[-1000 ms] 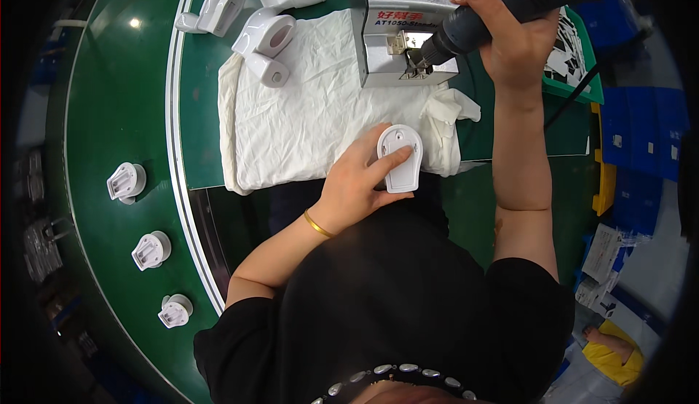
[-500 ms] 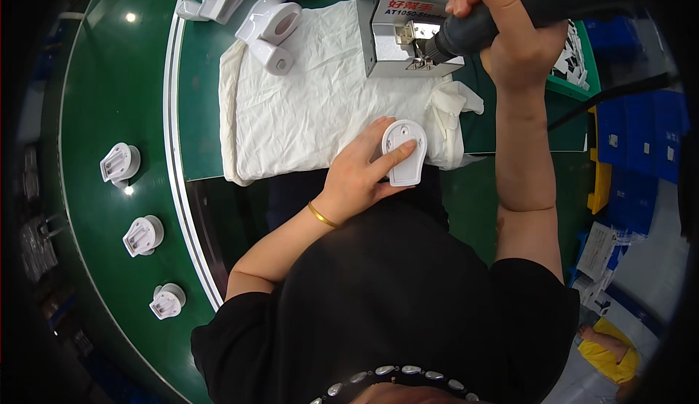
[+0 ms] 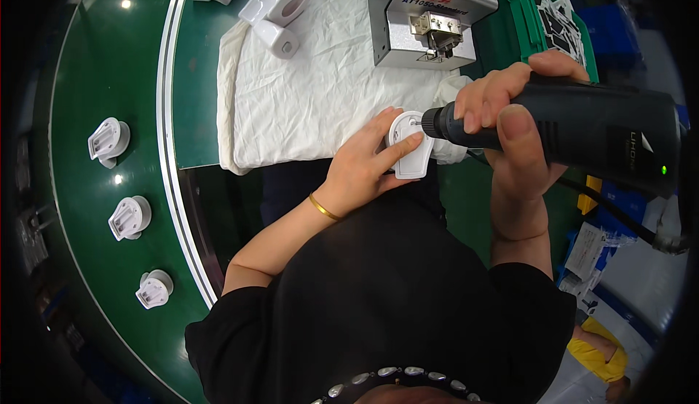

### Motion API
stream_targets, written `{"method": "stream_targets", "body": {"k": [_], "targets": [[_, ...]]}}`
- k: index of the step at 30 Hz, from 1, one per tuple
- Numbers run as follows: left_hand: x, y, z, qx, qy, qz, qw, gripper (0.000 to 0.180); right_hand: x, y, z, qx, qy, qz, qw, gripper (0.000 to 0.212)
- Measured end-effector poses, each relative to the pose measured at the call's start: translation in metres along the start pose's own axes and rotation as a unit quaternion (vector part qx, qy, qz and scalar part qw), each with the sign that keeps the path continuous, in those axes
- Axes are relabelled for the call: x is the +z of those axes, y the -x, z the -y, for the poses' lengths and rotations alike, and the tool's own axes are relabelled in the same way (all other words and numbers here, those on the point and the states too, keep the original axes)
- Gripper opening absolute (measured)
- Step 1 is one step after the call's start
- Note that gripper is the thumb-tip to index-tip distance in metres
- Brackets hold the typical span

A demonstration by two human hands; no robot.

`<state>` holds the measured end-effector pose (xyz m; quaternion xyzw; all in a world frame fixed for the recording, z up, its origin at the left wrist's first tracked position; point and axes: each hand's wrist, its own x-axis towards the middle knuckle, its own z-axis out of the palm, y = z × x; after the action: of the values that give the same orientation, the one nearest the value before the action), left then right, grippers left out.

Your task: Assembling small white plastic enclosures by attaching back plates and securing them with an electric screwdriver.

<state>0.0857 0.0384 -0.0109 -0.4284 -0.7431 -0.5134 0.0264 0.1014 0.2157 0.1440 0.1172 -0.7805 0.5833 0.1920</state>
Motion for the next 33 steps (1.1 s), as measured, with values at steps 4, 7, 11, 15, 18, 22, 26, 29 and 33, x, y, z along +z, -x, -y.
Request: {"method": "stream_targets", "body": {"k": [4, 7, 11, 15, 18, 22, 26, 29, 33], "targets": [[0.003, 0.001, -0.002, 0.000, 0.012, -0.003, 1.000, 0.058, 0.000, 0.002, 0.004, 0.001, 0.021, 0.030, 0.999, 0.051], [0.001, 0.002, 0.001, 0.005, 0.019, -0.005, 1.000, 0.059, 0.013, 0.004, 0.007, 0.012, -0.039, -0.005, 0.999, 0.047], [0.003, 0.003, 0.001, 0.010, 0.018, -0.017, 1.000, 0.057, 0.017, 0.006, 0.011, 0.029, -0.042, -0.009, 0.999, 0.043], [-0.001, 0.003, 0.004, 0.013, 0.024, -0.019, 0.999, 0.057, 0.027, 0.007, 0.007, 0.025, -0.132, -0.044, 0.990, 0.048], [-0.001, 0.003, 0.004, 0.015, 0.023, -0.020, 0.999, 0.057, 0.029, 0.005, 0.009, 0.036, -0.043, -0.020, 0.998, 0.041], [0.000, 0.003, 0.004, 0.013, 0.016, -0.012, 1.000, 0.057, 0.027, 0.004, 0.004, 0.025, -0.053, -0.022, 0.998, 0.039], [0.003, 0.001, 0.001, 0.015, 0.010, -0.014, 1.000, 0.060, 0.013, -0.007, -0.008, -0.005, -0.119, -0.023, 0.993, 0.046], [0.000, 0.003, 0.002, 0.001, 0.013, -0.010, 1.000, 0.063, -0.043, -0.018, -0.031, -0.042, -0.043, -0.087, 0.994, 0.035], [0.006, -0.001, 0.001, 0.037, 0.002, -0.012, 0.999, 0.068, -0.142, -0.029, -0.088, 0.282, -0.002, -0.229, 0.932, 0.032]]}}
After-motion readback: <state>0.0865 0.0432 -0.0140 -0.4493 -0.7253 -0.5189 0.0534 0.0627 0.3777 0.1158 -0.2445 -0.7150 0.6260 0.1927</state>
